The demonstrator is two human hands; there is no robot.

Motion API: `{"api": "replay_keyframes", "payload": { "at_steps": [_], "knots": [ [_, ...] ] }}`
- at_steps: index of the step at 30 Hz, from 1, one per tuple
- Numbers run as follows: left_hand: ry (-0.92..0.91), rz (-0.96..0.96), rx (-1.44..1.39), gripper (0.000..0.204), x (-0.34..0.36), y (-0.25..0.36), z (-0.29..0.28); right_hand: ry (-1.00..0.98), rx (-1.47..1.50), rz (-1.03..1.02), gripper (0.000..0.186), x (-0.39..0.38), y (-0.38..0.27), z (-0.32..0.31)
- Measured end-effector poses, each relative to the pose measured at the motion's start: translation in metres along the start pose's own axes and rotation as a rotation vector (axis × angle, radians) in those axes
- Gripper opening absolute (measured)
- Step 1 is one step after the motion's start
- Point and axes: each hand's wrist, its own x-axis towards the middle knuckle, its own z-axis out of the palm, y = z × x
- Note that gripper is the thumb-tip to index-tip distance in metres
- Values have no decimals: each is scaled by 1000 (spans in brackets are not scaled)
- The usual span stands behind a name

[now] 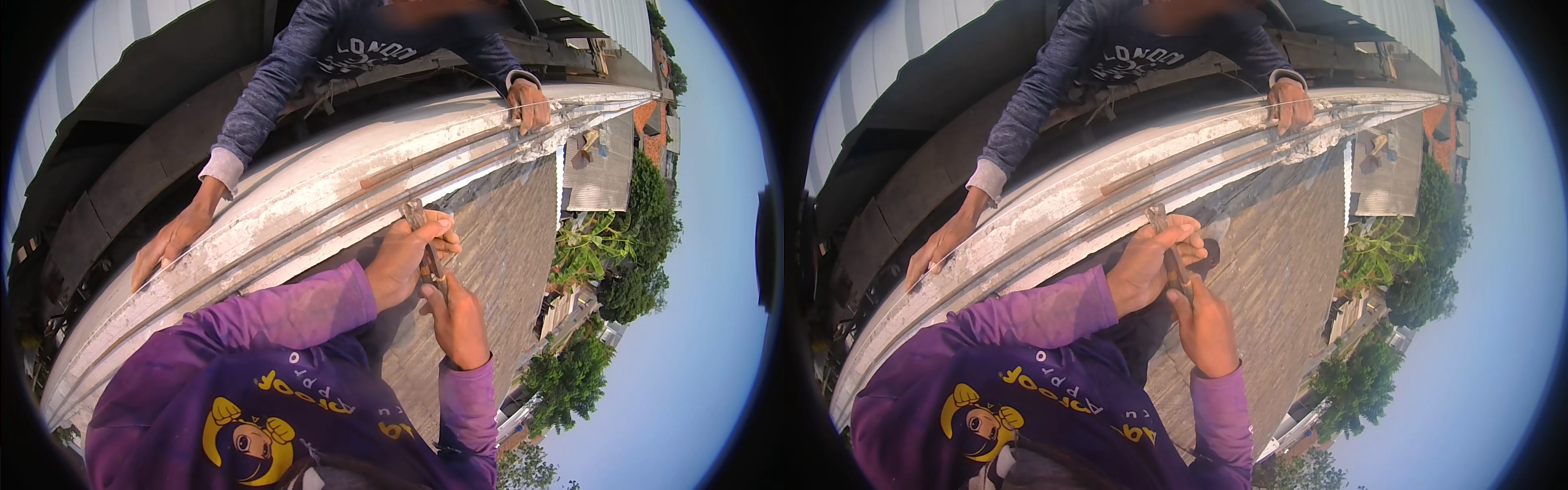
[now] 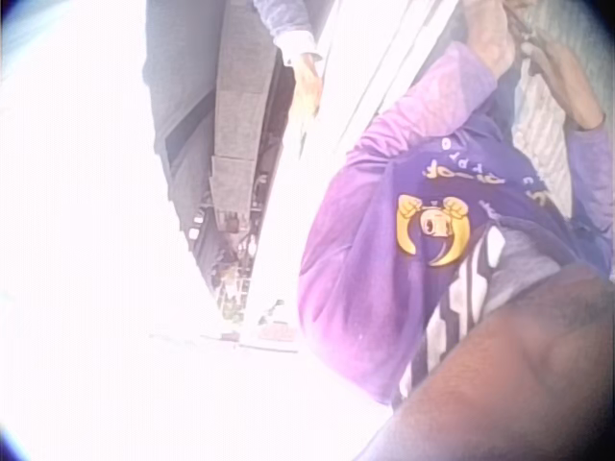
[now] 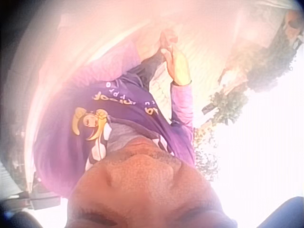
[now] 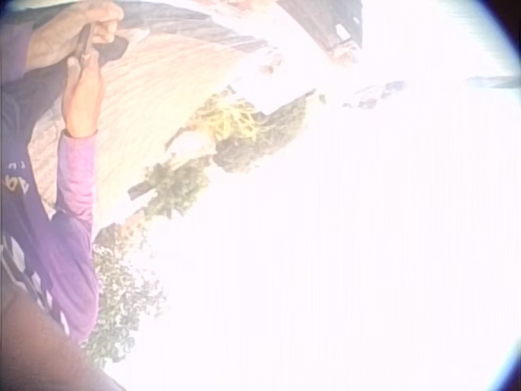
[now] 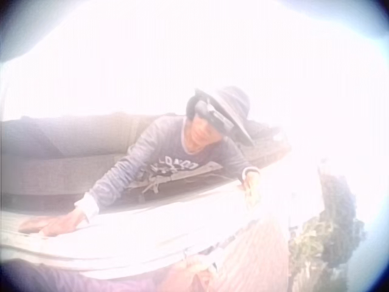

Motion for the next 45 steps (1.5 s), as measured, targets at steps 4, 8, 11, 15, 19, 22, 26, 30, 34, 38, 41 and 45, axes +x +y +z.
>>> {"api": "replay_keyframes", "payload": {
  "at_steps": [4,8,11,15,19,22,26,30,34,38,41,45],
  "knots": [
    [4,-7,10,15,-1,2,2,-45,-107,34,29,2,-8,-7],
    [12,-17,12,16,-3,3,5,-45,-160,-18,30,4,-3,-12],
    [11,9,15,16,-4,2,7,-54,-192,-16,30,6,0,-17],
    [-27,23,5,16,3,-5,0,-73,-230,-5,30,10,-3,-22],
    [-28,12,-7,17,2,-4,1,-108,-104,53,30,8,2,-20],
    [-33,-4,-25,19,2,-1,-1,-74,-104,27,30,6,-6,-15],
    [-13,-33,-28,22,-1,3,2,-47,-127,18,29,4,-8,-12],
    [-36,13,-21,27,2,-1,-1,-56,-71,41,28,6,-4,-11],
    [-87,43,-30,32,2,0,-2,-176,297,167,31,9,-4,-11],
    [-97,2,-149,30,-4,10,14,-521,1015,431,35,17,41,-14],
    [-23,-54,-135,38,-4,6,18,-549,989,421,39,16,38,-20],
    [33,-9,-153,43,-1,0,20,-85,316,137,46,7,32,-27]
  ]
}}
